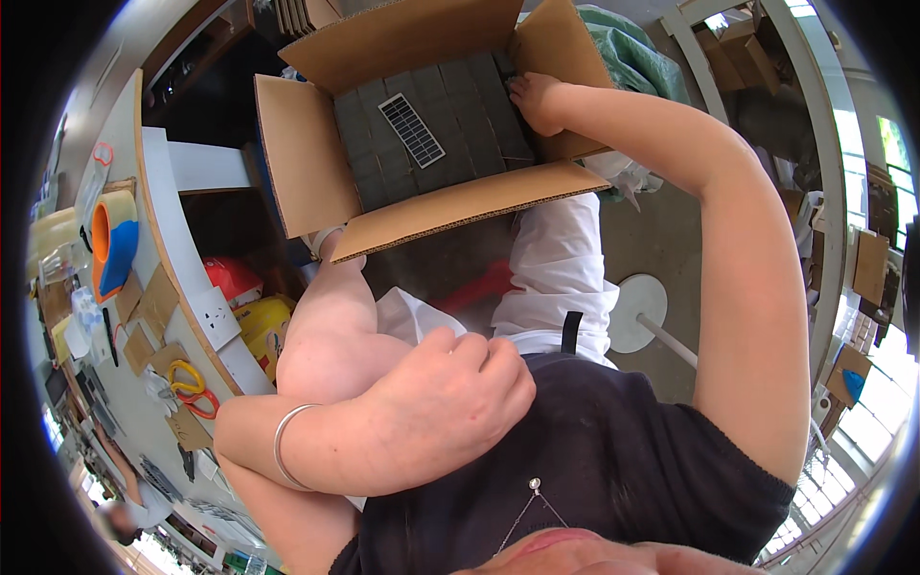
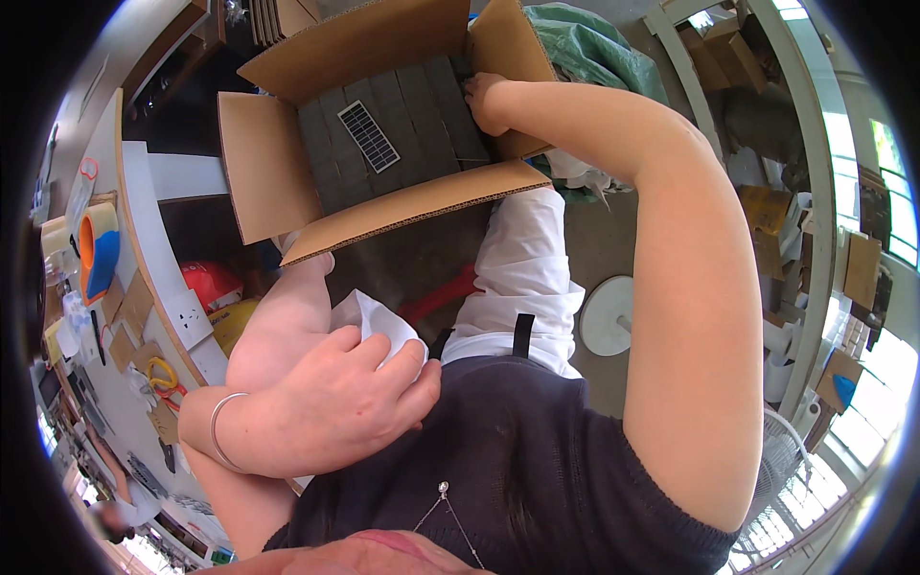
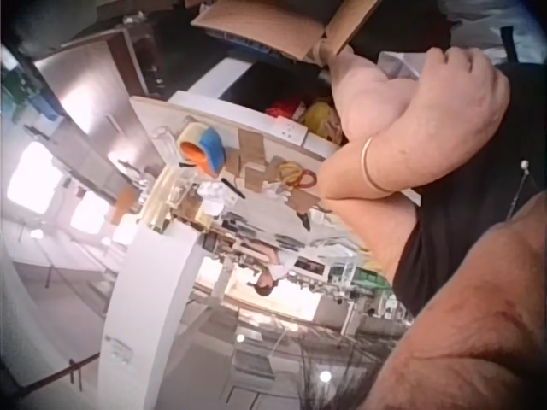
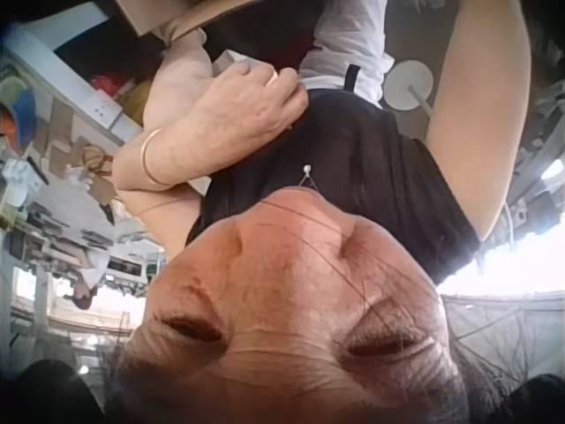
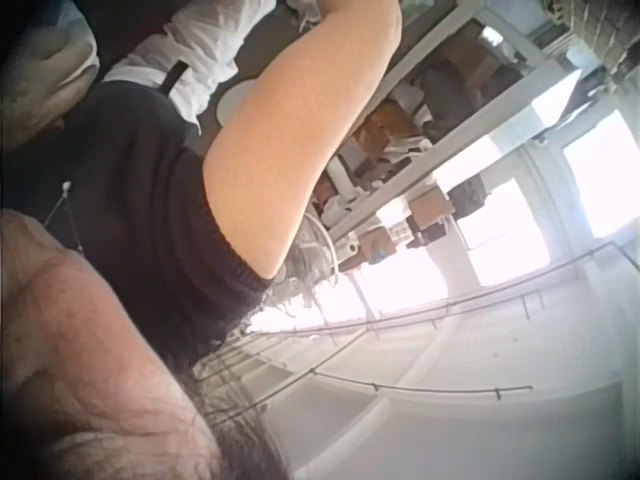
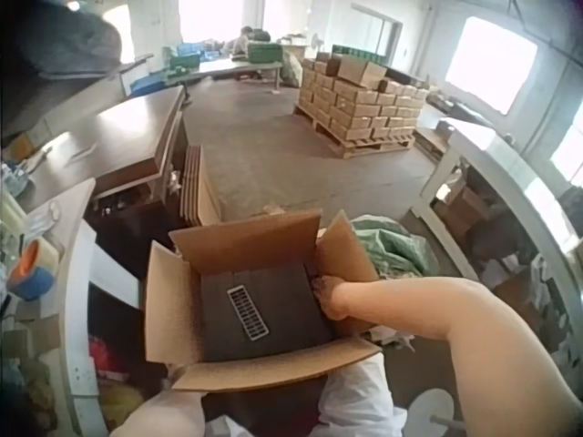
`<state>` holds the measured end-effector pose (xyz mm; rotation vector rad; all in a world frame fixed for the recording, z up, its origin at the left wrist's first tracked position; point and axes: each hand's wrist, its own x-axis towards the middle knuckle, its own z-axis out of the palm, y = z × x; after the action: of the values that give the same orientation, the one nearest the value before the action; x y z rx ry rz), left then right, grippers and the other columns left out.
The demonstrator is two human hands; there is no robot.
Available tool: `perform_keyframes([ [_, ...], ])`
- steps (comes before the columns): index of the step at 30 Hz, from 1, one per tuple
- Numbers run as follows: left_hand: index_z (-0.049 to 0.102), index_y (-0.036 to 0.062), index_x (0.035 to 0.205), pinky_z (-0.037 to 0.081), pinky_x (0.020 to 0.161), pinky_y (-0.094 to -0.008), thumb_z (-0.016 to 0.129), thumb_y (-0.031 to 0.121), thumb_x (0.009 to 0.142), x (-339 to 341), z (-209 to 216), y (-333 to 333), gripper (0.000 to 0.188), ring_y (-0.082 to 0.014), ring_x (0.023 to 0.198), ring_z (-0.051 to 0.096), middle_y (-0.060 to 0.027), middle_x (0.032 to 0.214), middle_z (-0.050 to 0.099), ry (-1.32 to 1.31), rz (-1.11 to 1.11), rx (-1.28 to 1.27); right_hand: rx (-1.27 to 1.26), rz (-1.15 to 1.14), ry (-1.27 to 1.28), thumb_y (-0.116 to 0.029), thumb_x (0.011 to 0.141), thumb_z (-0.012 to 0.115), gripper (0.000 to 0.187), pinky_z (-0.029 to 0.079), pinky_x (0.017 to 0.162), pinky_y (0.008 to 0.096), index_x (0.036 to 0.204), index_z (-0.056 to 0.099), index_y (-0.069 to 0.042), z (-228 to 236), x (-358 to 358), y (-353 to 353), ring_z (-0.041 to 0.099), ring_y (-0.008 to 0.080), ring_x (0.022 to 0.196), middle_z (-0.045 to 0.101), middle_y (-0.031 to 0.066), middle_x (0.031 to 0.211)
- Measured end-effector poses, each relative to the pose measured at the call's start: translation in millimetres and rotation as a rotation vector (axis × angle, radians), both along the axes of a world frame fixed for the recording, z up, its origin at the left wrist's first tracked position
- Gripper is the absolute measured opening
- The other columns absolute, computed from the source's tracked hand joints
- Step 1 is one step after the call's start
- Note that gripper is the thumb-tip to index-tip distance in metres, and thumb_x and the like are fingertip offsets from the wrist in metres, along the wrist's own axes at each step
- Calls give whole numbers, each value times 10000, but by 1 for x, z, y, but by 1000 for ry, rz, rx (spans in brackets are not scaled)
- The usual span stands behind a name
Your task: The recorder is packing metal components and paper padding into a cardboard box for shipping.
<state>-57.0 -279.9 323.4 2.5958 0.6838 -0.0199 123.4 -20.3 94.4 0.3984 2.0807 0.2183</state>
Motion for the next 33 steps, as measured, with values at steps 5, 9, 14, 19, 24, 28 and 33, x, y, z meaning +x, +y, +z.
perform_keyframes([
  [5,582,26,938,362,526,-255,562,181,706,2,1,7,279,-128,614,478,-46,808,499,-26,-28,15,-35,22,-84,-241,784,489,636,215,1055,367,1317,349,75,-1,-8,-3,260,292,1329,280,216,1420],
  [9,582,24,946,371,536,-247,558,178,695,5,0,17,295,-124,624,477,-54,854,526,-54,-68,-1,-83,7,-152,-237,772,508,623,222,1051,369,1289,389,89,-5,-13,2,274,299,1319,316,210,1403],
  [14,583,26,948,367,539,-245,556,177,698,8,-2,26,292,-125,629,477,-56,866,534,-65,-97,-13,-131,75,-169,-236,753,537,633,248,1035,391,1265,405,111,-6,-17,4,311,321,1295,393,209,1354],
  [19,585,29,943,353,541,-249,556,170,698,12,-3,33,283,-125,629,477,-40,814,505,-43,-112,-18,-143,79,-171,-228,731,570,603,274,1014,407,1226,462,99,-9,-19,7,341,335,1276,423,209,1331],
  [24,571,26,963,366,555,-260,573,210,729,12,-1,34,298,-133,652,486,-32,779,473,2,-105,-41,-115,70,-105,-225,716,583,558,289,1000,407,1185,522,71,-6,-19,2,351,340,1269,438,199,1322],
  [28,538,27,977,406,617,-286,620,293,747,10,-8,34,361,-165,694,509,-42,787,475,82,-104,-97,-111,16,-16,-231,698,596,510,305,984,392,1137,579,28,-11,-11,7,385,332,1242,457,199,1300],
  [33,525,30,967,420,666,-304,653,305,740,7,-5,29,379,-183,735,526,-58,791,477,124,-57,-187,116,-269,804,-180,744,554,204,470,742,384,834,675,-42,7,-1,34,603,281,901,643,117,952],
])
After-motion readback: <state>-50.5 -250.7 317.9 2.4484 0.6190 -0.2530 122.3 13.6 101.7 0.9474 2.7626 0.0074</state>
